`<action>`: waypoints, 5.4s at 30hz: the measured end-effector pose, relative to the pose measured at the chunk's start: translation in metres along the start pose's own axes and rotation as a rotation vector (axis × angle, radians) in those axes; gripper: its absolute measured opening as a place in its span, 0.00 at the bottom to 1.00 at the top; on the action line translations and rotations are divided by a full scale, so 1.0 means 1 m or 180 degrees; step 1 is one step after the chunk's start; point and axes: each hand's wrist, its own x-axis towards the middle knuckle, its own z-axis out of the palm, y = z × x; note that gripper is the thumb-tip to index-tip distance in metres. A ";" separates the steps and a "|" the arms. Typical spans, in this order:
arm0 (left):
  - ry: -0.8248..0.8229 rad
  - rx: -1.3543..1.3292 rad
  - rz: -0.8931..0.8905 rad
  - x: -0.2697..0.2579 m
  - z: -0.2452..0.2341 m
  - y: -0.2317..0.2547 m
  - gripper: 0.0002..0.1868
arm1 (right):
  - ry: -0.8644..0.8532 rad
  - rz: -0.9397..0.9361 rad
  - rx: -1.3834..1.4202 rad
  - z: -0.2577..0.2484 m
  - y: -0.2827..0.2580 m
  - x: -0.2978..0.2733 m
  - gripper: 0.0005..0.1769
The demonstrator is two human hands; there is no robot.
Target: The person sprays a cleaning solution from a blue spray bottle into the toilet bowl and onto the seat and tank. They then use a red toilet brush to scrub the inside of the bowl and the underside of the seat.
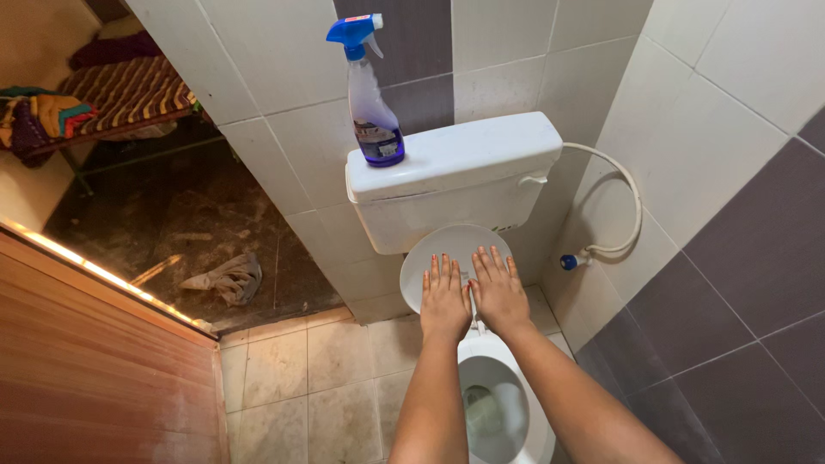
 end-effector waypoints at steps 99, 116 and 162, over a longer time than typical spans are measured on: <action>0.2065 -0.1816 -0.0705 0.223 -0.159 -0.103 0.29 | 0.1540 0.0632 0.2464 -0.125 -0.149 0.343 0.57; 0.2735 -0.1817 0.0062 0.165 -0.165 -0.049 0.22 | 0.2608 0.0084 0.3299 -0.117 -0.131 0.327 0.32; -0.0716 -0.0806 -0.1042 -0.282 0.110 -0.159 0.25 | -0.1163 0.1575 0.3005 0.051 0.043 -0.115 0.19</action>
